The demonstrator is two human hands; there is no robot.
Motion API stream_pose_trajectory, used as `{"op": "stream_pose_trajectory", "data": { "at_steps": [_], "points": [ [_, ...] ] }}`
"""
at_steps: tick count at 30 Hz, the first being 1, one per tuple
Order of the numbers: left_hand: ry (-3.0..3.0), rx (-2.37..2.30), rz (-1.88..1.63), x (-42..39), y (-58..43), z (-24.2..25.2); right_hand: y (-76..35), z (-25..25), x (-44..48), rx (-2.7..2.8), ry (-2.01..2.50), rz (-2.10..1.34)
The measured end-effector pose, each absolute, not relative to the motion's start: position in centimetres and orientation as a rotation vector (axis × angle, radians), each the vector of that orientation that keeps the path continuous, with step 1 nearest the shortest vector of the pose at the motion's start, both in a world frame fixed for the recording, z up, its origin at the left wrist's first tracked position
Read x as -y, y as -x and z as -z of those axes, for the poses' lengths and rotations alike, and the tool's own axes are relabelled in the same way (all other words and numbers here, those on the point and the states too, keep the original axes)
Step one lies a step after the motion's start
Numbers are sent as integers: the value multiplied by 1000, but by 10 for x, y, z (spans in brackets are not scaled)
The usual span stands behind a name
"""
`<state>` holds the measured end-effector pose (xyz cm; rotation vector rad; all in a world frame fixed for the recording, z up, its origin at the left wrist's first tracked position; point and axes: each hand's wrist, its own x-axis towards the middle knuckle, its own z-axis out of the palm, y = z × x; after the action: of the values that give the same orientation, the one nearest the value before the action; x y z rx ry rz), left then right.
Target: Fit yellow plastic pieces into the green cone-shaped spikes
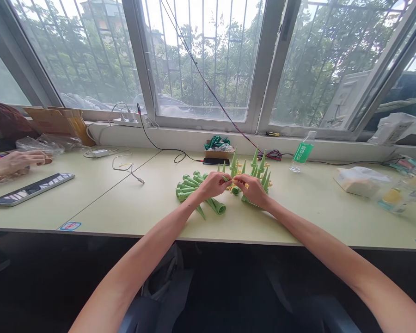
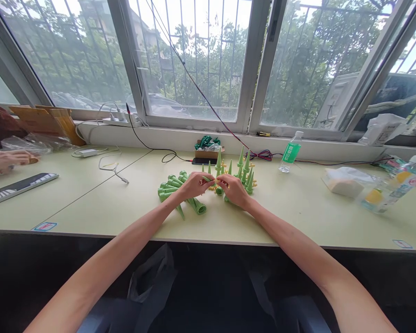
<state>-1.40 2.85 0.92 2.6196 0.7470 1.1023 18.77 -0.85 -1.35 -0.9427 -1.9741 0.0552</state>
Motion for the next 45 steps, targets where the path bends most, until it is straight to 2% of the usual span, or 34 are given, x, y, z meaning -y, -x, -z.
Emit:
{"op": "stream_pose_trajectory", "data": {
  "at_steps": [25,45],
  "points": [
    [-2520,-714,-1147,-30,13,-7,-188,12,11,1924,927,-13],
    [-2656,-732,-1166,-26,13,-9,-189,11,7,1961,969,-17]
  ]
}}
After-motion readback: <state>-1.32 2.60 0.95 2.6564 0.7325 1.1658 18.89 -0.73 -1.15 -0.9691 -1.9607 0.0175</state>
